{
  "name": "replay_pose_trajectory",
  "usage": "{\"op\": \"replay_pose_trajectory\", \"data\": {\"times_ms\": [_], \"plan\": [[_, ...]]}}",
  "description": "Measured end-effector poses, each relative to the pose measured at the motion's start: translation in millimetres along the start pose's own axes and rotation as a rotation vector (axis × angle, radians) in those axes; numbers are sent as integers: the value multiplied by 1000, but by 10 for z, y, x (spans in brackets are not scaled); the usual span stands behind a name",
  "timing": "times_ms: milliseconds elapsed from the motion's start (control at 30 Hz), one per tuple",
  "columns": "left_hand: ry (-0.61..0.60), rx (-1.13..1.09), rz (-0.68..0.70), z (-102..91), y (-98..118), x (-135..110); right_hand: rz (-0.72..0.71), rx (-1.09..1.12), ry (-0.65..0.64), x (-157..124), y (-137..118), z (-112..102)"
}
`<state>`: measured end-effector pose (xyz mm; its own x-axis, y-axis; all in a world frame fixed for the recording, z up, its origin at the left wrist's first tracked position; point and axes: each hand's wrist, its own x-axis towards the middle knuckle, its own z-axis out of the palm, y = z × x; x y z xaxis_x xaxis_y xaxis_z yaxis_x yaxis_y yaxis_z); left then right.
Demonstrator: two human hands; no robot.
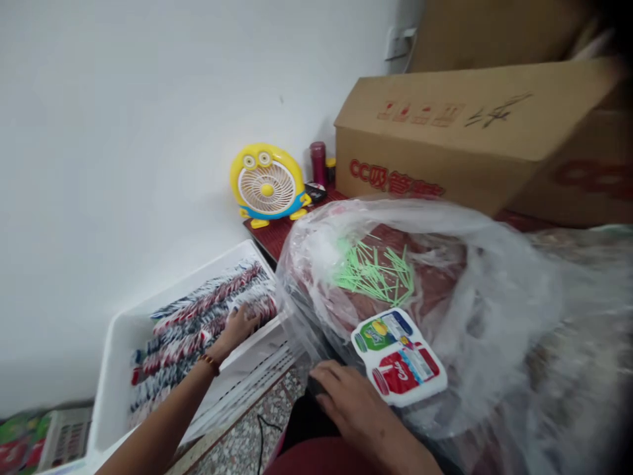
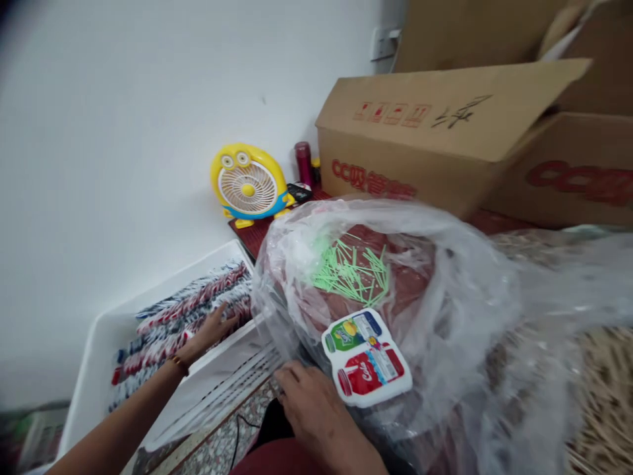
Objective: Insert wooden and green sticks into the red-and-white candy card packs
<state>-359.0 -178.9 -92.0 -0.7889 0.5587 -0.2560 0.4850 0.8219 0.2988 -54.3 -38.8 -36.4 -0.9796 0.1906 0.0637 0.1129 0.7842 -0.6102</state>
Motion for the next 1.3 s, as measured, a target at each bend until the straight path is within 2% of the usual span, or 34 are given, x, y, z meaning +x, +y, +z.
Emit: {"op": "replay_pose_trajectory", "data": {"times_ms": [167,267,367,400,433,500,533,567,600,667,733,800,900,1067,1300], "plan": [[43,-39,36,115,-137,-82,152,202,260,-332,283,-518],[158,-97,62,164,-117,-96,342,196,413,-505,508,-734],[458,-108,174,114,207,-248,571,80,410,-617,724,-805],[503,-132,262,90,401,-333,619,32,383,-635,777,-802],[500,-179,362,72,633,-426,646,-12,363,-644,818,-791],[315,-306,579,78,1174,-598,655,-75,345,-645,860,-758],[158,-368,680,106,1457,-661,653,-90,346,-643,864,-742],[22,-399,748,148,1731,-701,654,-96,350,-643,863,-728],[-52,-385,795,200,1981,-717,658,-90,355,-649,857,-717],[-48,-267,816,316,2375,-694,665,-58,362,-681,847,-701],[-35,-156,797,416,2602,-632,661,-28,360,-731,851,-685],[-82,-154,789,480,2688,-570,665,-16,357,-779,870,-663],[-137,-248,734,510,2692,-505,675,-6,368,-813,911,-629],[-176,-298,677,454,2715,-410,674,35,378,-806,936,-644],[-338,-364,669,363,2742,-248,666,78,364,-821,936,-686]]}}
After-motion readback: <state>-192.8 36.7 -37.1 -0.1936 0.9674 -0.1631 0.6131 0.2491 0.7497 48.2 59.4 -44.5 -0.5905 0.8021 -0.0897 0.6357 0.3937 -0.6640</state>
